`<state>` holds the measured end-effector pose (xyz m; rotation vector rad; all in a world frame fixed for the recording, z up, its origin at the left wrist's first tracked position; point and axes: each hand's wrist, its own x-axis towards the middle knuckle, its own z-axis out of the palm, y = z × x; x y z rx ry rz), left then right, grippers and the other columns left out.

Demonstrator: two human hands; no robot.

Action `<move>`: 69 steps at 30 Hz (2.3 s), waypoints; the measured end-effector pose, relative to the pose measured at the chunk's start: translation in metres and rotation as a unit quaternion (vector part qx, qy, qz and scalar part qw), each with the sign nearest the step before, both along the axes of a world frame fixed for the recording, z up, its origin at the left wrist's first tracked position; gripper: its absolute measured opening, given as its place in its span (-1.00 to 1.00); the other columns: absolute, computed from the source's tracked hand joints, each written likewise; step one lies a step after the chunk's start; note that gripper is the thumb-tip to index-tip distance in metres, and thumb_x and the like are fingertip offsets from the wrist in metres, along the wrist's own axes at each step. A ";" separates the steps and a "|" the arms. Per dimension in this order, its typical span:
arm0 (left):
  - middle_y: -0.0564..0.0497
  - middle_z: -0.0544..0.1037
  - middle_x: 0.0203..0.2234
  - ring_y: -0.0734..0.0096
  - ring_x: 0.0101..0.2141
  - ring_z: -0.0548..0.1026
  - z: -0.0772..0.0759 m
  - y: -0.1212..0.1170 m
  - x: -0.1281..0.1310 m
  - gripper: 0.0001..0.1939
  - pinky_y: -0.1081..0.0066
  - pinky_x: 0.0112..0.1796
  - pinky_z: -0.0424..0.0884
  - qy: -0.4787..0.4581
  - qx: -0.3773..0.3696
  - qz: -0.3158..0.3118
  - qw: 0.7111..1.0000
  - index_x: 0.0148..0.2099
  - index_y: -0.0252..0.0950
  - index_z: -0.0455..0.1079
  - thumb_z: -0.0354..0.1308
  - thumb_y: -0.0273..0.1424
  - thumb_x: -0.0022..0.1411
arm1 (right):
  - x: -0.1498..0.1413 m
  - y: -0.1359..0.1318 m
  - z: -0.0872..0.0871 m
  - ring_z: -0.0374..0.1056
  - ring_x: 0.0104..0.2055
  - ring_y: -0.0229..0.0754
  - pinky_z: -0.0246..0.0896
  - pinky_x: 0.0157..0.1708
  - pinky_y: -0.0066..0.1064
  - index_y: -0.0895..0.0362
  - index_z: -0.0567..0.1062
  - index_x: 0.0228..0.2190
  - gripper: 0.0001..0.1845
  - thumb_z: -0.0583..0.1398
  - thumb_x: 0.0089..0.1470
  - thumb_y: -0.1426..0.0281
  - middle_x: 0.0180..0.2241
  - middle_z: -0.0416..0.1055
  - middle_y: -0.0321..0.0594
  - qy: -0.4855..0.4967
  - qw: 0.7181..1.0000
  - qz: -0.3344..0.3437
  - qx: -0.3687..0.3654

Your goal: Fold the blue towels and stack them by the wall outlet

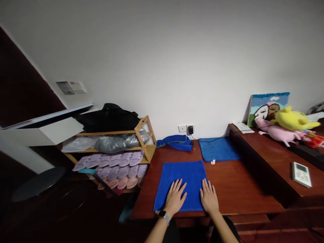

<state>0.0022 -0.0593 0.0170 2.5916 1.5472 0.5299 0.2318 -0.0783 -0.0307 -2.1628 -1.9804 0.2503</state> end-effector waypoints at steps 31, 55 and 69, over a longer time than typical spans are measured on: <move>0.04 0.01 0.46 0.23 0.43 -0.01 -0.036 0.023 0.066 -0.38 0.05 0.39 0.02 0.018 -0.057 0.023 0.998 0.50 -0.07 -0.08 -0.32 -0.04 0.51 | 0.000 0.025 -0.020 -0.22 0.50 -0.02 -0.29 0.45 -0.05 0.19 0.04 0.41 -0.30 -0.20 0.35 0.20 0.46 -0.13 -0.20 -0.026 0.999 0.021 -0.004; -0.12 0.09 0.44 0.20 0.42 0.05 -0.012 0.051 0.000 -0.34 0.12 0.38 0.08 0.040 -0.010 0.100 0.994 0.48 -0.37 0.03 -0.33 -0.12 0.51 | 0.008 0.090 -0.007 -0.31 0.51 -0.12 -0.41 0.45 -0.13 0.21 -0.07 0.43 -0.27 -0.25 0.36 0.14 0.47 -0.19 -0.23 0.005 1.000 0.023 -0.020; -0.16 0.03 0.44 0.10 0.42 -0.01 -0.034 0.078 -0.033 -0.27 0.00 0.37 0.05 0.063 -0.058 0.170 0.982 0.49 -0.31 0.00 -0.32 0.01 0.48 | 0.007 0.095 -0.012 -0.25 0.51 -0.09 -0.34 0.45 -0.11 0.22 -0.05 0.42 -0.26 -0.24 0.35 0.15 0.47 -0.15 -0.21 -0.015 0.999 0.017 -0.033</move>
